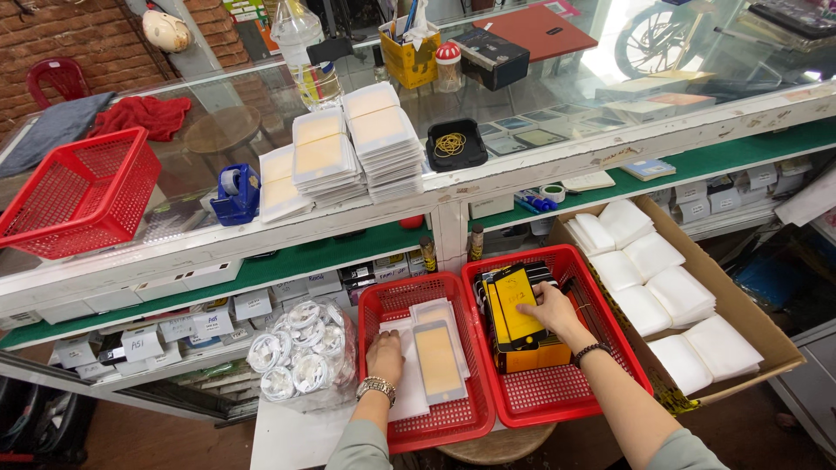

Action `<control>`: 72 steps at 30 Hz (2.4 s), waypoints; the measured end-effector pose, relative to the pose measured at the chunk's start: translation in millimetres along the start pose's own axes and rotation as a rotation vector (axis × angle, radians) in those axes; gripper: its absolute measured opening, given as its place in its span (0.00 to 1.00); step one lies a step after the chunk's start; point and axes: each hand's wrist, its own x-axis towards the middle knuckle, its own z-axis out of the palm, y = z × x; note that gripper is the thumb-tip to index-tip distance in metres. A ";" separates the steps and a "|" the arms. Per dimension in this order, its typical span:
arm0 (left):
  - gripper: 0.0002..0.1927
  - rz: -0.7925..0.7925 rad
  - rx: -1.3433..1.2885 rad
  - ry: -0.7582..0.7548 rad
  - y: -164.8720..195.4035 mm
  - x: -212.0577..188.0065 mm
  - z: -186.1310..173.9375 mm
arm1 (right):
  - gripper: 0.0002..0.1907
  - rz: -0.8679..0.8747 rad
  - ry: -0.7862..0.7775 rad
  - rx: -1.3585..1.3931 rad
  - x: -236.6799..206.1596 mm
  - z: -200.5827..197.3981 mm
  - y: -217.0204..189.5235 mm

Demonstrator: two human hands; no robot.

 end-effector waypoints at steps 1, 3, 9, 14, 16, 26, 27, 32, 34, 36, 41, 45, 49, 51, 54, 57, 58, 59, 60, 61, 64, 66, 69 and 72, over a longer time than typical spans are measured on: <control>0.20 -0.025 -0.032 -0.009 -1.1 1.0 0.7 | 0.24 0.010 -0.020 0.083 0.3 -0.9 -0.4; 0.17 -0.124 -0.157 -0.008 -4.2 4.2 -1.6 | 0.22 -0.001 -0.027 0.252 0.7 -4.1 -7.6; 0.25 -0.269 -0.904 0.120 14.0 24.1 -36.3 | 0.27 -0.021 -0.367 0.918 -16.9 -5.9 -64.3; 0.42 -0.161 -1.473 0.147 50.2 27.9 -55.9 | 0.30 -0.048 -0.531 0.844 -35.7 19.3 -98.5; 0.40 -0.302 -1.894 0.089 52.5 30.9 -55.8 | 0.33 -0.067 -0.541 0.875 -39.2 27.7 -100.3; 0.12 -0.117 -1.449 0.126 52.3 23.1 -56.7 | 0.23 -0.347 -0.276 1.080 -24.0 -10.0 -119.5; 0.11 -0.032 -1.435 0.128 58.1 19.3 -59.6 | 0.22 -0.404 -0.275 1.196 -22.1 -13.9 -124.7; 0.10 0.116 -1.261 0.091 83.3 4.6 -77.8 | 0.21 -0.453 -0.345 1.347 -27.9 -13.5 -138.8; 0.10 0.169 -1.175 0.100 88.6 -0.3 -84.3 | 0.21 -0.447 -0.380 1.354 -32.3 -9.0 -141.1; 0.10 0.149 -1.099 0.097 92.0 -4.6 -89.5 | 0.21 -0.435 -0.391 1.356 -35.7 -6.1 -142.2; 0.10 0.151 -0.989 0.084 94.2 -9.6 -95.7 | 0.20 -0.422 -0.447 1.381 -38.1 -2.6 -143.0; 0.10 0.170 -1.075 0.078 91.7 -6.6 -90.5 | 0.20 -0.432 -0.491 1.301 -38.1 0.2 -138.1; 0.11 0.207 -1.183 0.074 85.7 -1.9 -81.7 | 0.20 -0.402 -0.469 1.265 -36.2 -1.6 -130.8; 0.12 0.175 -1.227 0.045 82.2 0.1 -79.4 | 0.22 -0.398 -0.446 1.175 -34.2 -5.2 -128.8; 0.10 0.140 -1.389 -0.031 77.2 1.8 -79.3 | 0.24 -0.409 -0.388 1.036 -32.3 -11.5 -129.2; 0.11 0.133 -1.436 -0.076 73.6 3.0 -81.6 | 0.26 -0.456 -0.410 0.841 -38.0 -10.4 -133.5; 0.11 0.135 -1.424 -0.084 72.9 3.2 -82.5 | 0.26 -0.476 -0.431 0.768 -40.3 -9.6 -136.2; 0.12 0.131 -1.420 -0.096 72.6 2.7 -83.1 | 0.27 -0.476 -0.459 0.718 -42.1 -10.7 -138.7; 0.12 0.129 -1.415 -0.105 72.3 2.6 -84.1 | 0.28 -0.479 -0.487 0.669 -42.7 -12.3 -142.3; 0.12 0.126 -1.408 -0.116 71.8 1.8 -85.2 | 0.29 -0.481 -0.515 0.620 -42.7 -15.1 -145.6; 0.13 0.065 -1.470 -0.174 73.0 -1.7 -88.4 | 0.24 -0.465 -0.275 0.718 -34.4 -30.5 -154.7; 0.12 0.038 -1.468 -0.163 74.9 -1.9 -90.4 | 0.20 -0.522 -0.228 0.546 -33.2 -27.0 -156.6; 0.12 -0.043 -1.529 -0.132 80.0 5.5 -87.7 | 0.19 -0.575 -0.260 0.335 -40.6 -3.8 -143.1; 0.12 -0.102 -1.566 -0.085 78.5 17.2 -72.1 | 0.21 -0.636 -0.335 0.345 -41.7 13.1 -114.4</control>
